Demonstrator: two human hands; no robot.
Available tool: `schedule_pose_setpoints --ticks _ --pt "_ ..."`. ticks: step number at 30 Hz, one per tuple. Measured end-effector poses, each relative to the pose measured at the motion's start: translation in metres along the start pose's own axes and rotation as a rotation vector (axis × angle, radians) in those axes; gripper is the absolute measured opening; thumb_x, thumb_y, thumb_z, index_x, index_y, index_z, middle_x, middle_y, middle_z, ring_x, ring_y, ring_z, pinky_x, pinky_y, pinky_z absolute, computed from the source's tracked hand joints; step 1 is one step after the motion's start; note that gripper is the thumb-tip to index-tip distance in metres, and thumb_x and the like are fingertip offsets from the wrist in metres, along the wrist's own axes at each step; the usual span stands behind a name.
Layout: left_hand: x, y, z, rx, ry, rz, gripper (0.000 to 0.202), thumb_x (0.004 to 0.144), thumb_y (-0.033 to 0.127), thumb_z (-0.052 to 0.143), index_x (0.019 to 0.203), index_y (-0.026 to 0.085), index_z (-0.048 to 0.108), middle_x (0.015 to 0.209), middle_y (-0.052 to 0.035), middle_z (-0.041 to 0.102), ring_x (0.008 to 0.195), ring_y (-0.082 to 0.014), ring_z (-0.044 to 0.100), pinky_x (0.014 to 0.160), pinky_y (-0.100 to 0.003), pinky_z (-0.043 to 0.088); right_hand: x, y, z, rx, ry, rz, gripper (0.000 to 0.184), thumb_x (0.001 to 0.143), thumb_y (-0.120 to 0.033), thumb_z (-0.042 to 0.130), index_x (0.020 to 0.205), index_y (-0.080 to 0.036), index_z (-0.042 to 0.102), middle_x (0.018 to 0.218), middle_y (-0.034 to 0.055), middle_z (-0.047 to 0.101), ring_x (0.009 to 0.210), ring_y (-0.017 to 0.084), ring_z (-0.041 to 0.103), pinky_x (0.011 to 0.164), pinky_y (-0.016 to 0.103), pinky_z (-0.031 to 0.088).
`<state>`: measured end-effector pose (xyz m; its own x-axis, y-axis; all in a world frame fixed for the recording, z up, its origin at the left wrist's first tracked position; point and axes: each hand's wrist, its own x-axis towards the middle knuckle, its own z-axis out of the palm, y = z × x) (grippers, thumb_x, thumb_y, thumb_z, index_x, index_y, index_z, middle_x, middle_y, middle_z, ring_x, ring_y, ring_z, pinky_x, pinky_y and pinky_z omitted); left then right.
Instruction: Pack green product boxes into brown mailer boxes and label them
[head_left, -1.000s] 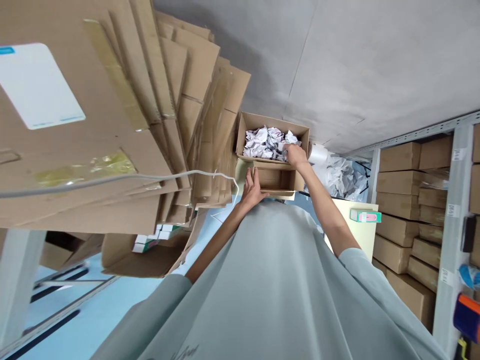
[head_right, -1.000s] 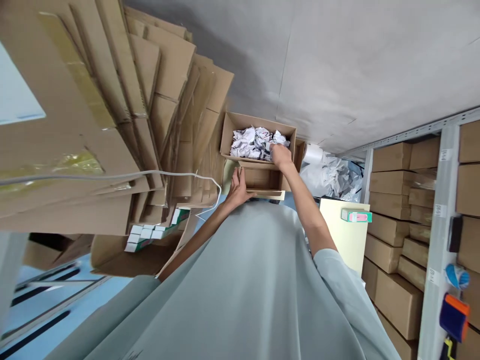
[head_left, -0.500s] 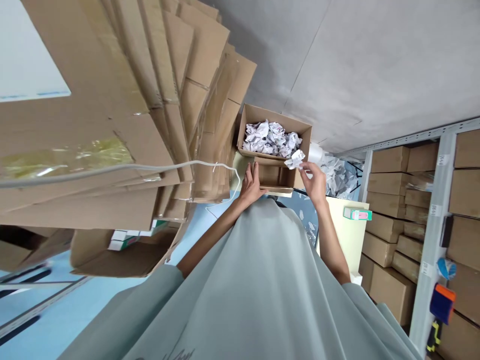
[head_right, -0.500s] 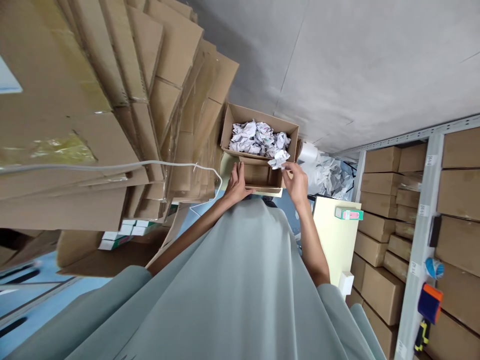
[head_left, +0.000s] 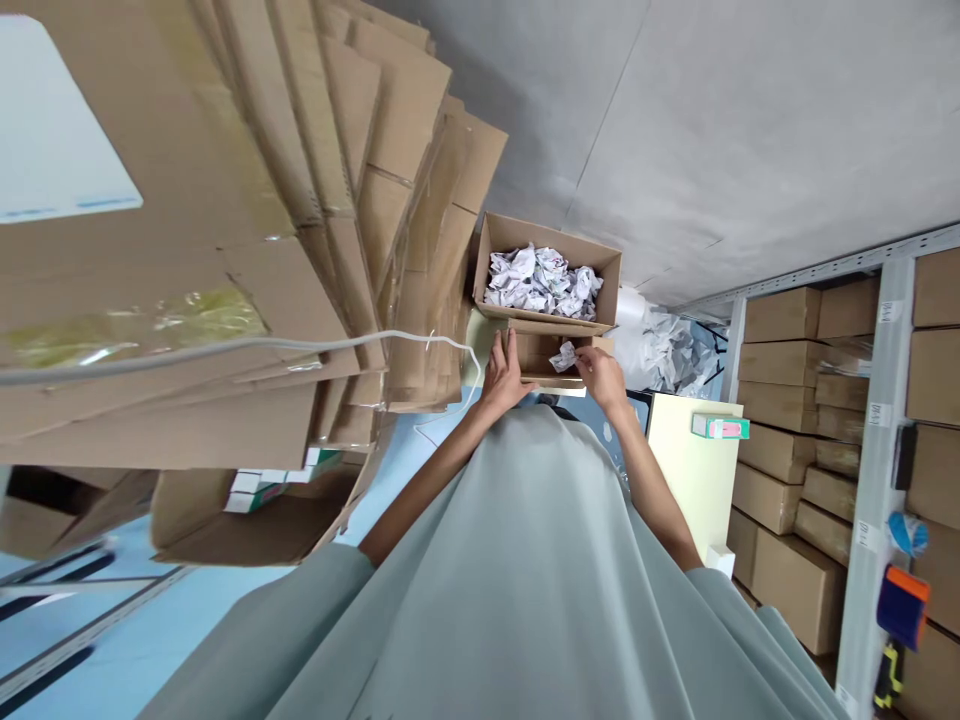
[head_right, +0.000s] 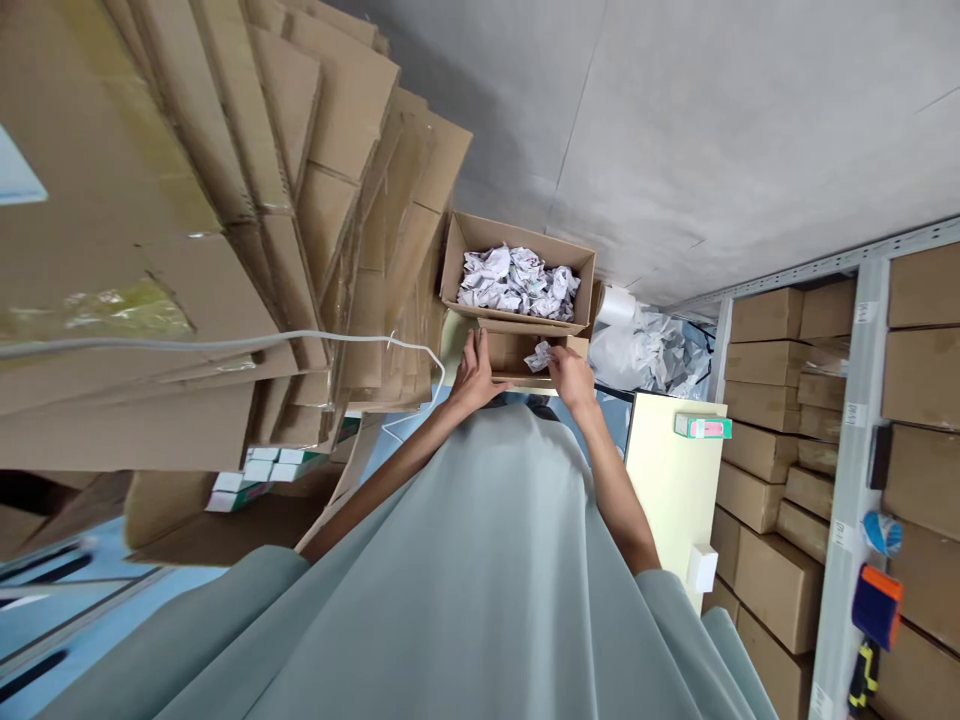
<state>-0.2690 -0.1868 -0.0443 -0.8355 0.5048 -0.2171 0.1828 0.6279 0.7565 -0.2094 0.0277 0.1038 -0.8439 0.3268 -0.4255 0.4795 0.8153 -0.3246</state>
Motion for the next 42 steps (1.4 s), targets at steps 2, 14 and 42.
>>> schedule_pose_setpoints --ticks 2,14,42 --pt "0.000 -0.002 0.002 0.008 0.010 0.001 0.151 0.071 0.039 0.106 0.183 0.011 0.008 0.186 -0.0375 0.011 0.174 -0.0555 0.021 0.136 -0.065 0.035 0.006 -0.010 -0.011 0.002 0.028 -0.030 0.033 0.108 -0.022 0.062 0.136 -0.026 0.078 0.126 0.0077 0.084 0.115 0.027 0.079 0.100 0.035 0.060" --pt "0.002 0.001 0.002 0.047 0.023 0.002 0.148 0.072 0.041 0.105 0.183 0.008 0.012 0.185 -0.0384 0.015 0.172 -0.0571 0.026 0.135 -0.065 0.036 0.145 -0.078 -0.032 -0.156 -0.142 -0.090 0.040 0.106 -0.031 0.070 0.145 -0.023 0.075 0.142 0.0106 0.080 0.134 0.030 0.074 0.116 0.041 0.057" --pt "0.004 -0.009 0.009 -0.073 0.014 -0.048 0.159 0.074 0.041 0.103 0.180 0.004 -0.009 0.180 -0.0425 0.022 0.169 -0.0557 0.032 0.134 -0.066 0.037 0.016 -0.033 0.008 0.183 -0.101 0.007 0.035 0.105 -0.044 0.078 0.134 -0.024 0.080 0.122 0.0087 0.086 0.108 0.027 0.082 0.098 0.034 0.060"
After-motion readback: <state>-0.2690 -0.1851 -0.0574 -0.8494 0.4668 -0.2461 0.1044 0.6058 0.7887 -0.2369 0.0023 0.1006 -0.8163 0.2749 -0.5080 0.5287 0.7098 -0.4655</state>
